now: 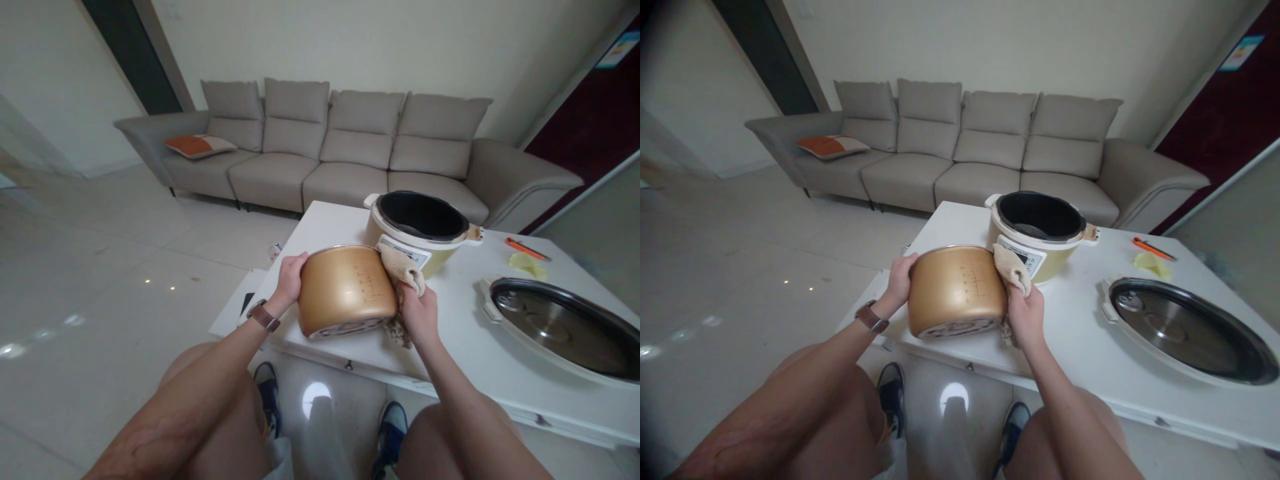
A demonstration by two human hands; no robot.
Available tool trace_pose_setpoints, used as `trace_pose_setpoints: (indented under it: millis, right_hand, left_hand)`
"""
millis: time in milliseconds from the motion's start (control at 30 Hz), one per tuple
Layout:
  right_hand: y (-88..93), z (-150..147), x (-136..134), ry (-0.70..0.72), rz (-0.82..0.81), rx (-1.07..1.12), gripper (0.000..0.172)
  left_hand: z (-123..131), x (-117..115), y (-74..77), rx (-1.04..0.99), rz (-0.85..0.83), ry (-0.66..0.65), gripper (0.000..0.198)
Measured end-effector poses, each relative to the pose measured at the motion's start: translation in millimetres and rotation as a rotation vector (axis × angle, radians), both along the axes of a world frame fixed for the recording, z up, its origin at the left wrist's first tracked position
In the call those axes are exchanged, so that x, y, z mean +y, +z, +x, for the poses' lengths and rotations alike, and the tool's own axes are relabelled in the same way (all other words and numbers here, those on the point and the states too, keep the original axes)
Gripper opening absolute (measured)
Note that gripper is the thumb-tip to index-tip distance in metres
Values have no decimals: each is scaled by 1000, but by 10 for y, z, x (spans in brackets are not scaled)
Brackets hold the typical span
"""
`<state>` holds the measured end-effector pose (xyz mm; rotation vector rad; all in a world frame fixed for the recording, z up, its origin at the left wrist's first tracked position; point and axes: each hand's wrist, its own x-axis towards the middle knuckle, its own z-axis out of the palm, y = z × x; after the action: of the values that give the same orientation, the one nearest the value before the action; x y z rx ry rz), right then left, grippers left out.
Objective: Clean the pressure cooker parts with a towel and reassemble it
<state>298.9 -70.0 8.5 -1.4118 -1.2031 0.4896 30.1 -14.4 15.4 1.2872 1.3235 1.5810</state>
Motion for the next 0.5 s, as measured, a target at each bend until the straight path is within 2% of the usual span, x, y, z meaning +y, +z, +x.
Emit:
trace_pose_setpoints:
  millis: [167, 367, 433, 500]
  right_hand:
    - [-6, 44, -59, 39, 122, -215, 35]
    - [91, 117, -125, 273, 492, -544, 44]
    - [85, 110, -126, 275, 499, -525, 44]
    - [51, 91, -117, 214, 420, -443, 39]
  left_hand:
    - [-2, -12, -2, 27, -5, -71, 54]
    - [-4, -22, 3, 54, 6, -89, 56]
    - [-4, -18, -1, 40, 6, -89, 55]
    - [-5, -12, -5, 24, 8, -85, 53]
